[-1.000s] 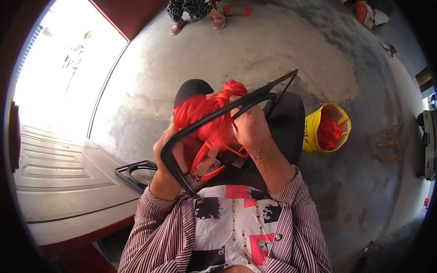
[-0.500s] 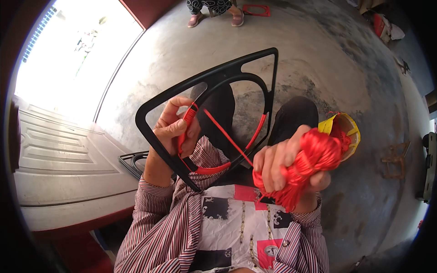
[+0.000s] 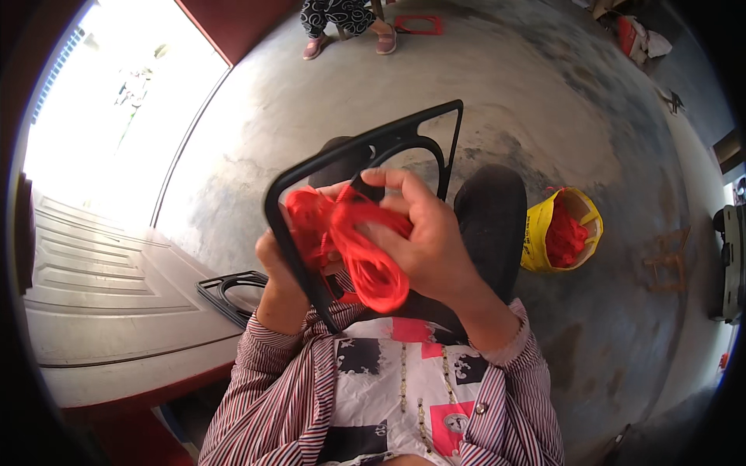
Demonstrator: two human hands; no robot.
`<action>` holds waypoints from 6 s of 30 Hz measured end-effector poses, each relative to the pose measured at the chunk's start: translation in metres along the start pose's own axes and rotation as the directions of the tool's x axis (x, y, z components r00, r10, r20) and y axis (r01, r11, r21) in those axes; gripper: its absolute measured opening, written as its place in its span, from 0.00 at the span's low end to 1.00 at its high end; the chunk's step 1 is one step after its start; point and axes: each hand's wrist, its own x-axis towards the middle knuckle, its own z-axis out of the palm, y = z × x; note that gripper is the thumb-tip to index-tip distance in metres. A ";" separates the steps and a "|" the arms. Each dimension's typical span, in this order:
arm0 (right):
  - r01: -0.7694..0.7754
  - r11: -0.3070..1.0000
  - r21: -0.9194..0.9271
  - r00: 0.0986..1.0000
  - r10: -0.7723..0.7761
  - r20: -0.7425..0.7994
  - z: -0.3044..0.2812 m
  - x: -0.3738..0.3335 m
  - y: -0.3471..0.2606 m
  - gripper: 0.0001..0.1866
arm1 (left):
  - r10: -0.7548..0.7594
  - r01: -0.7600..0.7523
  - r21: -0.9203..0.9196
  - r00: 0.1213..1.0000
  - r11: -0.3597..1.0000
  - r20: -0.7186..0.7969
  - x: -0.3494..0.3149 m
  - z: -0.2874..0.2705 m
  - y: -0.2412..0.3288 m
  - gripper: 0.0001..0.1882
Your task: The person is weaving red plastic string into a black plastic frame, likely a component for a chair.
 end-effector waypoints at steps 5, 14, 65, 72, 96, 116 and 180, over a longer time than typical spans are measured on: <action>0.259 0.958 -0.120 0.948 -0.276 -0.159 -0.005 0.016 0.013 0.13 | -0.019 -0.025 0.190 0.973 0.981 0.229 0.002 -0.003 -0.004 0.17; -0.255 0.406 0.877 0.963 0.030 0.267 -0.015 0.023 0.047 0.18 | 0.288 -0.595 0.695 0.804 0.405 0.520 -0.007 -0.008 -0.020 0.24; 0.065 0.603 0.795 0.995 0.016 -0.094 -0.040 0.036 0.043 0.16 | -0.042 -0.085 0.247 0.882 0.965 0.469 -0.002 0.001 -0.006 0.26; 0.156 0.631 0.760 0.988 -0.088 -0.130 -0.047 0.003 0.085 0.19 | -0.032 0.058 -0.039 0.877 0.998 0.479 0.011 -0.021 0.001 0.32; 0.206 0.806 0.555 0.977 -0.200 -0.072 -0.005 0.013 0.034 0.21 | -0.311 0.257 0.310 0.940 0.915 0.139 0.036 -0.033 0.020 0.28; 0.080 0.792 0.605 0.994 -0.106 0.006 -0.007 0.004 0.046 0.16 | -0.353 0.315 0.224 0.922 0.922 0.158 0.047 -0.026 0.024 0.31; 0.396 0.708 0.584 0.918 -0.308 -0.248 -0.055 -0.005 0.025 0.18 | -0.105 0.020 0.228 0.925 0.973 0.366 0.017 -0.029 0.009 0.21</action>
